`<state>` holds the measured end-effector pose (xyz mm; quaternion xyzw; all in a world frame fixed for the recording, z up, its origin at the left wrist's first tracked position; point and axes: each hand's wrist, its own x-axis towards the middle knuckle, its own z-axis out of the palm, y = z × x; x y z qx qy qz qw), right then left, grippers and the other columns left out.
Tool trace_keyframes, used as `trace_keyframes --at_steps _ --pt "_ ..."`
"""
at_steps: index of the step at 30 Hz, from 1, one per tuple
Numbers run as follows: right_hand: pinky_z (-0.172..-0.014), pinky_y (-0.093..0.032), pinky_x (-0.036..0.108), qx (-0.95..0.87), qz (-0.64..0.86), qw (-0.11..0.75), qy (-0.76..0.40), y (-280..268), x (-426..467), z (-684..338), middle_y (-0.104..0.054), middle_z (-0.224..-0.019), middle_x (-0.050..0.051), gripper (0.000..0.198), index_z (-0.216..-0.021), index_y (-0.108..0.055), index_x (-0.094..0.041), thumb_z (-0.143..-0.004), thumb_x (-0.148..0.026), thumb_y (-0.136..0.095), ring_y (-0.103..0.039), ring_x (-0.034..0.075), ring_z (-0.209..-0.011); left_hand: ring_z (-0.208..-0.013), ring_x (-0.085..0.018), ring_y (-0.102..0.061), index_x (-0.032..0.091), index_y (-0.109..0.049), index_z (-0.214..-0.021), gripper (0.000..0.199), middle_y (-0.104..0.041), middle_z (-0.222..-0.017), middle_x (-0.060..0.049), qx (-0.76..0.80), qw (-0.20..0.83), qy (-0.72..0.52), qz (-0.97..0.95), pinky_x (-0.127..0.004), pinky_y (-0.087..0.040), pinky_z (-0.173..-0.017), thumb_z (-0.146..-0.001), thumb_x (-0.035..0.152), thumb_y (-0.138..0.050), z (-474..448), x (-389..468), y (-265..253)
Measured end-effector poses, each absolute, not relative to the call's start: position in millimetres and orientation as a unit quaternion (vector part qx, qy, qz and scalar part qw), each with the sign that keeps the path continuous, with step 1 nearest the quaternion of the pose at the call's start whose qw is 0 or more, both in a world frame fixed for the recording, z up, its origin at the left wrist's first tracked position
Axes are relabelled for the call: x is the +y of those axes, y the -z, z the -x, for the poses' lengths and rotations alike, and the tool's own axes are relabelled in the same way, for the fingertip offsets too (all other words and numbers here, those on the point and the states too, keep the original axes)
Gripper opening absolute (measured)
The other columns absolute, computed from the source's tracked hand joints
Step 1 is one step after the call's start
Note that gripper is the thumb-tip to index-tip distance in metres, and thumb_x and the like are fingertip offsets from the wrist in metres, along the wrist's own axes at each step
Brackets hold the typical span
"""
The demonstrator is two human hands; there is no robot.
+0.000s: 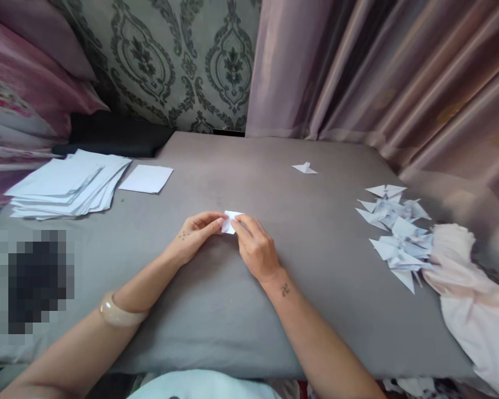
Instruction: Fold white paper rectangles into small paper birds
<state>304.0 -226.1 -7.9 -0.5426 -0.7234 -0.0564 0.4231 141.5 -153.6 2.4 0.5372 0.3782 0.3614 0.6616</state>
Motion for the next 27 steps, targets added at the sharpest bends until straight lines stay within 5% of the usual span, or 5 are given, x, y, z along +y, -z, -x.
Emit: trace_keyframes --at_steps 5,11,16,21,27 --pt "-0.096 -0.054 0.039 -0.734 0.488 0.47 0.045 1.2 -228.8 -296.9 -0.064 -0.119 0.014 0.042 -0.124 -0.06 -0.019 -0.085 -0.005 -0.05 -0.062 0.023 -0.112 -0.078 -0.012 -0.063 0.015 -0.071 -0.092 0.031 -0.07 -0.088 -0.003 0.34 0.767 -0.383 -0.386 -0.026 -0.048 -0.075 -0.064 0.021 -0.083 -143.1 -154.6 -3.2" --pt "-0.092 -0.055 0.035 -0.674 0.502 0.539 -0.055 0.1 -227.8 -291.5 -0.066 -0.107 0.008 0.018 -0.099 -0.067 -0.022 -0.085 -0.012 -0.061 -0.065 0.019 -0.101 -0.088 -0.013 -0.065 0.015 -0.069 -0.094 0.037 -0.07 -0.093 -0.003 0.308 0.788 -0.4 -0.352 -0.026 -0.049 -0.082 -0.06 0.008 -0.083 -144.9 -155.5 -5.9" --pt "-0.083 -0.057 0.033 -0.494 0.52 0.65 -0.253 2.4 -223.9 -285.7 -0.061 -0.107 0.005 0.028 -0.104 -0.059 -0.025 -0.078 -0.021 -0.07 -0.066 0.016 -0.09 -0.09 -0.014 -0.065 0.014 -0.07 -0.095 0.037 -0.071 -0.095 -0.004 0.299 0.8 -0.385 -0.35 -0.024 -0.049 -0.082 -0.061 0.007 -0.083 -144.0 -156.4 -7.9" --pt "-0.067 -0.053 0.027 -0.398 0.542 0.587 -0.451 -5.2 -225.2 -292.4 -0.066 -0.079 0.001 0.023 -0.091 -0.068 -0.019 -0.081 -0.04 -0.068 -0.061 0.012 -0.067 -0.086 -0.015 -0.066 0.014 -0.07 -0.095 0.035 -0.073 -0.094 -0.006 0.313 0.786 -0.38 -0.374 -0.026 -0.051 -0.078 -0.064 0.015 -0.084 -143.0 -156.2 -6.0" --pt "-0.059 -0.042 0.024 -0.414 0.583 0.539 -0.444 -4.6 -224.7 -298.0 -0.059 -0.061 -0.002 0.031 -0.063 -0.066 -0.018 -0.082 -0.043 -0.065 -0.051 0.01 -0.059 -0.081 -0.014 -0.065 0.016 -0.068 -0.099 0.032 -0.072 -0.089 -0.004 0.323 0.74 -0.39 -0.442 -0.026 -0.05 -0.075 -0.071 0.024 -0.081 -144.2 -158.8 -2.2"
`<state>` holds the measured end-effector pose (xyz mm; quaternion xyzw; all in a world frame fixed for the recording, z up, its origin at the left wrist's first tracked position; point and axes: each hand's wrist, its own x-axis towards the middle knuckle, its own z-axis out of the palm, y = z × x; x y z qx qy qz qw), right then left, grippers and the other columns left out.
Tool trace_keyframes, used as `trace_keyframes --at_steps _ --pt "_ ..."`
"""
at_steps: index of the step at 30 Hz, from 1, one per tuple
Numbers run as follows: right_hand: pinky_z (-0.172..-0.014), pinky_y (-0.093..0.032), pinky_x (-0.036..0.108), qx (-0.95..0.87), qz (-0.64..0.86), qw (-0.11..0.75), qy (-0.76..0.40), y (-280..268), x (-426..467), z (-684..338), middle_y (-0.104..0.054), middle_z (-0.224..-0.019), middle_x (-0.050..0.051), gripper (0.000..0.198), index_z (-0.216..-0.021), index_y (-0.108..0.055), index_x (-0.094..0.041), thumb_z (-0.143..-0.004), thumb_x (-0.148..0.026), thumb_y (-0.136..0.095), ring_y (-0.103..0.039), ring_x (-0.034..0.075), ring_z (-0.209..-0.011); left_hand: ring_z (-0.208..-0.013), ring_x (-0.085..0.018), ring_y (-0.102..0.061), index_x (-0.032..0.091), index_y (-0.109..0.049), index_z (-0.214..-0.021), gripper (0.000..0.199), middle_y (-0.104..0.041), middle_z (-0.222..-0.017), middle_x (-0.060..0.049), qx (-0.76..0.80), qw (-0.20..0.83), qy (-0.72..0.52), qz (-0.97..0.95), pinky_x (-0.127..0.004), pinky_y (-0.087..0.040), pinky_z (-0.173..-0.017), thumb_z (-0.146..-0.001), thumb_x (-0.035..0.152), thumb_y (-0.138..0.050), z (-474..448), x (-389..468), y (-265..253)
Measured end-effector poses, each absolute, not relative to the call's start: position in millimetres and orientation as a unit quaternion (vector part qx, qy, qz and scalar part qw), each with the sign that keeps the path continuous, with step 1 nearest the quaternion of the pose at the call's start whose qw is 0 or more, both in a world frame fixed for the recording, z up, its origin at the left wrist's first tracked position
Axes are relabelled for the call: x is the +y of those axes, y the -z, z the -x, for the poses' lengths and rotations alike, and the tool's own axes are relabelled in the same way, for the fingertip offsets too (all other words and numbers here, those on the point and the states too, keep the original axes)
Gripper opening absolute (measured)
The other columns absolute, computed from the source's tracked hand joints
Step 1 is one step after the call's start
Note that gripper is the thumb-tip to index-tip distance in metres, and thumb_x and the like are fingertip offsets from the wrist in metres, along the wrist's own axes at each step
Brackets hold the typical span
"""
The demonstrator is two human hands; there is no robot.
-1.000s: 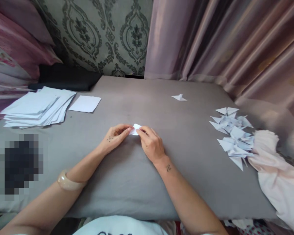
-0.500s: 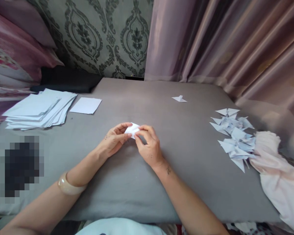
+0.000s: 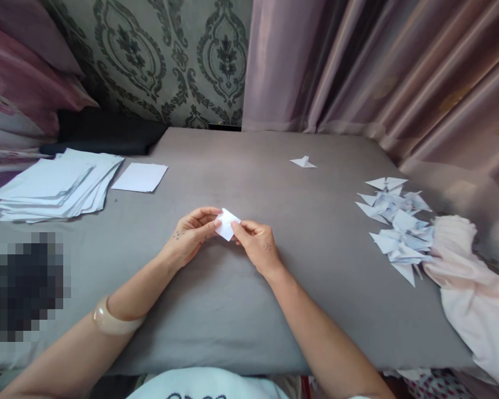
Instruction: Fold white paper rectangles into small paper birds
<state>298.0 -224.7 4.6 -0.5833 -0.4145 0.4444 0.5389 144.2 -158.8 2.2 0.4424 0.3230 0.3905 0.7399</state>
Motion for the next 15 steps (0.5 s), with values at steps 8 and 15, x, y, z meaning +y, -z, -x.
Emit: trace_keyframes --at_steps 8,15 --pt "-0.063 -0.041 0.025 -0.533 0.598 0.549 -0.238 -4.8 -224.8 -294.1 -0.057 -0.066 -0.002 0.022 -0.064 -0.062 -0.02 -0.085 -0.028 -0.062 -0.05 0.011 -0.063 -0.087 -0.015 -0.062 0.017 -0.068 -0.091 0.031 -0.068 -0.089 -0.003 0.384 0.677 -0.404 -0.48 -0.028 -0.047 -0.084 -0.066 0.028 -0.083 -145.9 -160.7 -2.2" --pt "-0.064 -0.043 0.026 -0.543 0.603 0.556 -0.177 -0.7 -225.3 -294.8 -0.059 -0.067 -0.002 0.019 -0.067 -0.062 -0.021 -0.085 -0.027 -0.063 -0.054 0.011 -0.063 -0.092 -0.017 -0.062 0.017 -0.07 -0.092 0.029 -0.069 -0.097 -0.005 0.374 0.706 -0.394 -0.455 -0.03 -0.05 -0.083 -0.071 0.034 -0.08 -144.2 -161.3 -8.9"
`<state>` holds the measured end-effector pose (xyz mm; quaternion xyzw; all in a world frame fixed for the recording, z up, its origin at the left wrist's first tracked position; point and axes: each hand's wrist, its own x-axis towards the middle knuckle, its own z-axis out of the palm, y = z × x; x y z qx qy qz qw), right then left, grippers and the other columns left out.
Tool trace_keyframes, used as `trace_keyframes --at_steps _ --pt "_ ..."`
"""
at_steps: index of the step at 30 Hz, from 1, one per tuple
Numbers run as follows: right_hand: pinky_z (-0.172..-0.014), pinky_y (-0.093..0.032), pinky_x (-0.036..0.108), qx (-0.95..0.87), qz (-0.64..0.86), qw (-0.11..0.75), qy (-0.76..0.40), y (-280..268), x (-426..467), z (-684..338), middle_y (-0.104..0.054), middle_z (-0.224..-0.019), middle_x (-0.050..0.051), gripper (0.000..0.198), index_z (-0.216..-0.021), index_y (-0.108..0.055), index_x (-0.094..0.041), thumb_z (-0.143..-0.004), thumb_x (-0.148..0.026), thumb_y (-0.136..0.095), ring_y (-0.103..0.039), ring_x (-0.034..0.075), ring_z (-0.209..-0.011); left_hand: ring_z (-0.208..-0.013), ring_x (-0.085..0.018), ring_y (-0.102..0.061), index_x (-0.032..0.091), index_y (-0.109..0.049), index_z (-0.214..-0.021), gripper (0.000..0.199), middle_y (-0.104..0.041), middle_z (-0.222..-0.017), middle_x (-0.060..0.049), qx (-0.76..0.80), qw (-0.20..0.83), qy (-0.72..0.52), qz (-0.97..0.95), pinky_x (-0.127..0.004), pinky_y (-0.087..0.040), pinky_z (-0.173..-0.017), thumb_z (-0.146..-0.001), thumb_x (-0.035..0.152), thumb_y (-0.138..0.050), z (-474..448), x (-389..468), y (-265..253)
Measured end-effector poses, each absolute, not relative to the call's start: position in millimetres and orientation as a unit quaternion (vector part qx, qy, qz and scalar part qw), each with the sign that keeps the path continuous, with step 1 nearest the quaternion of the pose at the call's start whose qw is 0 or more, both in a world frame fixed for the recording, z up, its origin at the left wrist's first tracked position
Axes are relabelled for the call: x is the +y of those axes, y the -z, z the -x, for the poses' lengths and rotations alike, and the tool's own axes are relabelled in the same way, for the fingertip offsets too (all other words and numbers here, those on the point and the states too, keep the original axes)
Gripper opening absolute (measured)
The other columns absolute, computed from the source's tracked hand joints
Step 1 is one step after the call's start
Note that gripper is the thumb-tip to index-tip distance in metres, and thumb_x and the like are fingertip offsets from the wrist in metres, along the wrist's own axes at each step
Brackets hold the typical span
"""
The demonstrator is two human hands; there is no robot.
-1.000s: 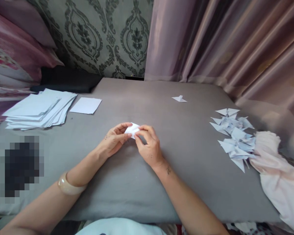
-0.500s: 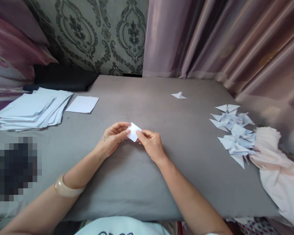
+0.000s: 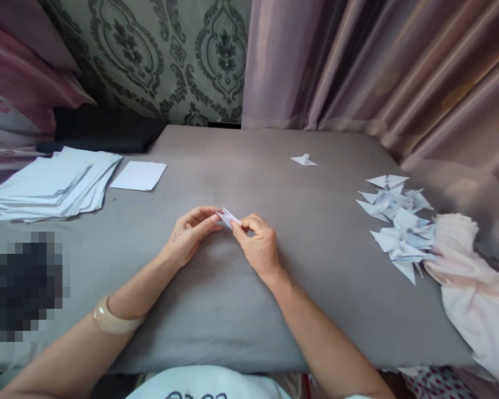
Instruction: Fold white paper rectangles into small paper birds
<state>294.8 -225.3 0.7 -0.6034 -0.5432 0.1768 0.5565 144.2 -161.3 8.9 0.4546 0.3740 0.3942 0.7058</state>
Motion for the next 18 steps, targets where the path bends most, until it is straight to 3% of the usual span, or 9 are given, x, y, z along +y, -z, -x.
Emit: trace_keyframes --at_steps 5,8,14,18 --pt "-0.06 -0.041 0.027 -0.523 0.613 0.554 -0.208 -3.5 -226.5 -295.9 -0.058 -0.066 -0.002 0.025 -0.063 -0.061 -0.022 -0.082 -0.036 -0.068 -0.051 0.012 -0.061 -0.078 -0.013 -0.062 0.015 -0.067 -0.075 0.023 -0.069 -0.082 -0.002 0.372 0.724 -0.399 -0.422 -0.028 -0.048 -0.08 -0.067 0.029 -0.082 -144.5 -159.5 -11.3" --pt "-0.058 -0.038 0.027 -0.472 0.621 0.568 -0.265 -4.0 -225.3 -298.3 -0.056 -0.063 -0.002 0.03 -0.059 -0.059 -0.021 -0.076 -0.042 -0.074 -0.047 0.011 -0.059 -0.078 -0.012 -0.062 0.015 -0.066 -0.071 0.02 -0.07 -0.085 -0.003 0.365 0.736 -0.395 -0.411 -0.026 -0.046 -0.078 -0.066 0.026 -0.082 -143.1 -157.7 -11.3" --pt "-0.053 -0.036 0.025 -0.291 0.595 0.628 -0.409 0.6 -217.8 -307.4 -0.05 -0.052 -0.005 0.044 -0.054 -0.055 -0.02 -0.062 -0.055 -0.08 -0.043 0.009 -0.053 -0.084 -0.016 -0.063 0.017 -0.07 -0.083 0.018 -0.071 -0.091 -0.004 0.354 0.714 -0.352 -0.49 -0.029 -0.047 -0.081 -0.069 0.026 -0.079 -139.1 -157.8 -8.5" --pt "-0.051 -0.035 0.024 -0.217 0.549 0.65 -0.478 0.5 -214.7 -309.9 -0.05 -0.05 -0.005 0.048 -0.053 -0.052 -0.019 -0.057 -0.056 -0.083 -0.043 0.008 -0.05 -0.092 -0.02 -0.061 0.02 -0.073 -0.09 0.016 -0.07 -0.094 -0.006 0.348 0.613 -0.319 -0.634 -0.032 -0.045 -0.089 -0.074 0.026 -0.075 -141.0 -163.1 -6.6"
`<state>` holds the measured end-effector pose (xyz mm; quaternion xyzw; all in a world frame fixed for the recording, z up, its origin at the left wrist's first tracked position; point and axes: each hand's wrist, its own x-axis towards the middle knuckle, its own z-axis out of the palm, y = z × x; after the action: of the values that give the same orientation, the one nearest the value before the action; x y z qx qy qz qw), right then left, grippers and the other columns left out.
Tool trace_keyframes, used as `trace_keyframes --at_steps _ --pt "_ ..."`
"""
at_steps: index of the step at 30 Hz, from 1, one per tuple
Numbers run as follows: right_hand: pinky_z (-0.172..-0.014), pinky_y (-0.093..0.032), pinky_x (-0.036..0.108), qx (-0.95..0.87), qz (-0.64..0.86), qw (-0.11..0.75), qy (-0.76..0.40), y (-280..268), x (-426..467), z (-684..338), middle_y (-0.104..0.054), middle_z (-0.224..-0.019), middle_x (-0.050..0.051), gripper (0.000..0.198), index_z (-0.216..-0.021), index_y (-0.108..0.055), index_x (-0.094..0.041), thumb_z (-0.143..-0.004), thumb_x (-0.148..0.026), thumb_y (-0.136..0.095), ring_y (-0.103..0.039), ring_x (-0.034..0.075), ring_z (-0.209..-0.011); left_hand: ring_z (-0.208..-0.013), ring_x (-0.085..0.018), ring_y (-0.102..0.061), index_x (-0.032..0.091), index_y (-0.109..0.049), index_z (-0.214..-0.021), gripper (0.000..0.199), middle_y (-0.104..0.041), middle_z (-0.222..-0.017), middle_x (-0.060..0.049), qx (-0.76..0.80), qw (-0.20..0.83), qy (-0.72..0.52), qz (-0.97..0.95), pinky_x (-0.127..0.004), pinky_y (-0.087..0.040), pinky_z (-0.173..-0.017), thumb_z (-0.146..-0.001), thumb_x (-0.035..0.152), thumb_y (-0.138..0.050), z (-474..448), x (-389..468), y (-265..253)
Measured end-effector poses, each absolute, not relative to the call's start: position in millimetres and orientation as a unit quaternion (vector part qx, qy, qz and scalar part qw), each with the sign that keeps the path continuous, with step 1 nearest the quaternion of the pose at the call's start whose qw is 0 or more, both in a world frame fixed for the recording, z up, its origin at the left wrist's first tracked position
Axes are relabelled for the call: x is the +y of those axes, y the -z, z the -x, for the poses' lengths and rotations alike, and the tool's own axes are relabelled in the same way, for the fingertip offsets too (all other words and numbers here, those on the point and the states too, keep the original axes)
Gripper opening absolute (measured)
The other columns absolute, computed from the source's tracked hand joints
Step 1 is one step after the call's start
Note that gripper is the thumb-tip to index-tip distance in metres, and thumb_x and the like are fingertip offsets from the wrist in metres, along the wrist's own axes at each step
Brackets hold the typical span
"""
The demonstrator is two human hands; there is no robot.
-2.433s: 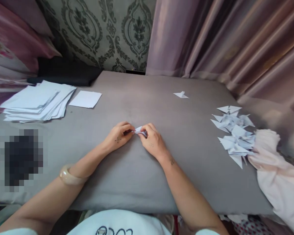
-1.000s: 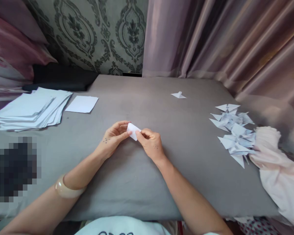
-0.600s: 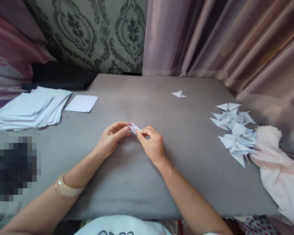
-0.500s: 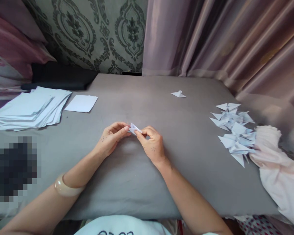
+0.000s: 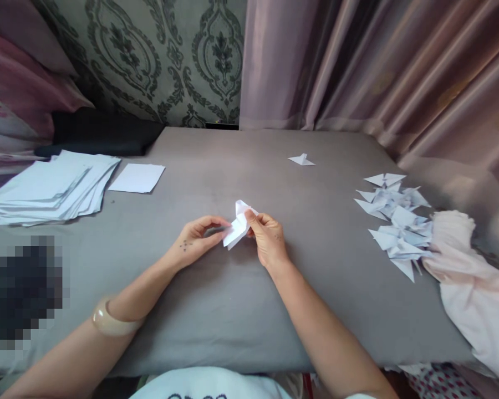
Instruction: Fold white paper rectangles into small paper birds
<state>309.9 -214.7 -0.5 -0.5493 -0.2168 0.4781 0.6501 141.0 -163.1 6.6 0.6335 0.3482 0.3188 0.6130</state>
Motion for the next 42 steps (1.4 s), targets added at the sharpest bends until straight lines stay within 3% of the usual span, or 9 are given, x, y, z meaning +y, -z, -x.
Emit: trace_keyframes --at_steps 4,8,12,15,23,31,37,42 --pt "-0.054 -0.041 0.026 -0.182 0.507 0.654 -0.531 -2.1 -213.4 -307.2 -0.056 -0.057 -0.003 0.048 -0.061 -0.057 -0.019 -0.055 -0.06 -0.082 -0.048 0.01 -0.054 -0.101 -0.022 -0.059 0.021 -0.071 -0.104 0.028 -0.068 -0.105 -0.008 0.323 0.555 -0.32 -0.697 -0.035 -0.042 -0.097 -0.076 0.023 -0.073 -144.9 -169.2 -8.1" --pt "-0.059 -0.048 0.03 -0.17 0.487 0.647 -0.562 -3.9 -213.2 -303.6 -0.063 -0.066 0.0 0.05 -0.072 -0.065 -0.019 -0.058 -0.066 -0.077 -0.057 0.015 -0.061 -0.102 -0.025 -0.06 0.018 -0.069 -0.109 0.035 -0.068 -0.108 -0.01 0.298 0.626 -0.282 -0.663 -0.038 -0.044 -0.096 -0.077 0.032 -0.074 -147.3 -173.1 -11.7" --pt "-0.057 -0.048 0.028 -0.188 0.48 0.639 -0.571 -5.6 -215.0 -300.5 -0.063 -0.063 0.0 0.048 -0.067 -0.065 -0.018 -0.056 -0.062 -0.081 -0.056 0.013 -0.058 -0.1 -0.025 -0.063 0.017 -0.066 -0.112 0.045 -0.069 -0.107 -0.011 0.265 0.706 -0.286 -0.592 -0.035 -0.048 -0.086 -0.077 0.044 -0.074 -149.3 -175.4 -14.6" --pt "-0.056 -0.047 0.027 -0.214 0.488 0.62 -0.576 -6.9 -216.2 -299.6 -0.062 -0.061 -0.001 0.047 -0.064 -0.063 -0.018 -0.055 -0.061 -0.082 -0.054 0.012 -0.056 -0.093 -0.024 -0.065 0.016 -0.068 -0.105 0.042 -0.071 -0.098 -0.009 0.288 0.726 -0.308 -0.544 -0.031 -0.048 -0.08 -0.074 0.044 -0.077 -149.8 -174.7 -14.8" --pt "-0.055 -0.046 0.027 -0.245 0.549 0.599 -0.529 -1.6 -214.6 -315.5 -0.065 -0.066 0.0 0.046 -0.076 -0.063 -0.019 -0.07 -0.064 -0.071 -0.059 0.013 -0.059 -0.063 -0.018 -0.065 0.014 -0.073 -0.085 0.032 -0.074 -0.077 -0.007 0.398 0.75 -0.316 -0.424 -0.026 -0.046 -0.06 -0.067 0.04 -0.082 -144.4 -163.5 -9.0" --pt "-0.058 -0.05 0.028 -0.295 0.583 0.566 -0.502 -5.6 -217.0 -313.2 -0.069 -0.072 -0.001 0.053 -0.11 -0.054 -0.02 -0.067 -0.039 -0.078 -0.063 0.014 -0.063 -0.063 -0.016 -0.064 0.014 -0.072 -0.087 0.036 -0.074 -0.079 -0.005 0.444 0.707 -0.379 -0.398 -0.026 -0.046 -0.06 -0.063 0.036 -0.085 -146.9 -159.0 -1.7" --pt "-0.055 -0.05 0.027 -0.337 0.607 0.537 -0.48 -2.5 -219.1 -308.4 -0.067 -0.071 -0.005 0.074 -0.136 -0.037 -0.023 -0.072 -0.039 -0.072 -0.062 0.014 -0.06 -0.065 -0.016 -0.065 0.013 -0.067 -0.092 0.042 -0.074 -0.08 -0.005 0.439 0.71 -0.41 -0.368 -0.027 -0.05 -0.063 -0.062 0.037 -0.085 -147.5 -157.0 -0.6" --pt "-0.058 -0.048 0.027 -0.425 0.663 0.505 -0.355 7.4 -218.1 -311.2 -0.067 -0.075 -0.004 0.038 -0.116 -0.05 -0.024 -0.081 -0.035 -0.062 -0.058 0.012 -0.058 -0.064 -0.016 -0.065 0.014 -0.063 -0.097 0.044 -0.072 -0.078 -0.004 0.448 0.708 -0.406 -0.365 -0.027 -0.049 -0.063 -0.065 0.037 -0.082 -147.4 -155.4 1.4"
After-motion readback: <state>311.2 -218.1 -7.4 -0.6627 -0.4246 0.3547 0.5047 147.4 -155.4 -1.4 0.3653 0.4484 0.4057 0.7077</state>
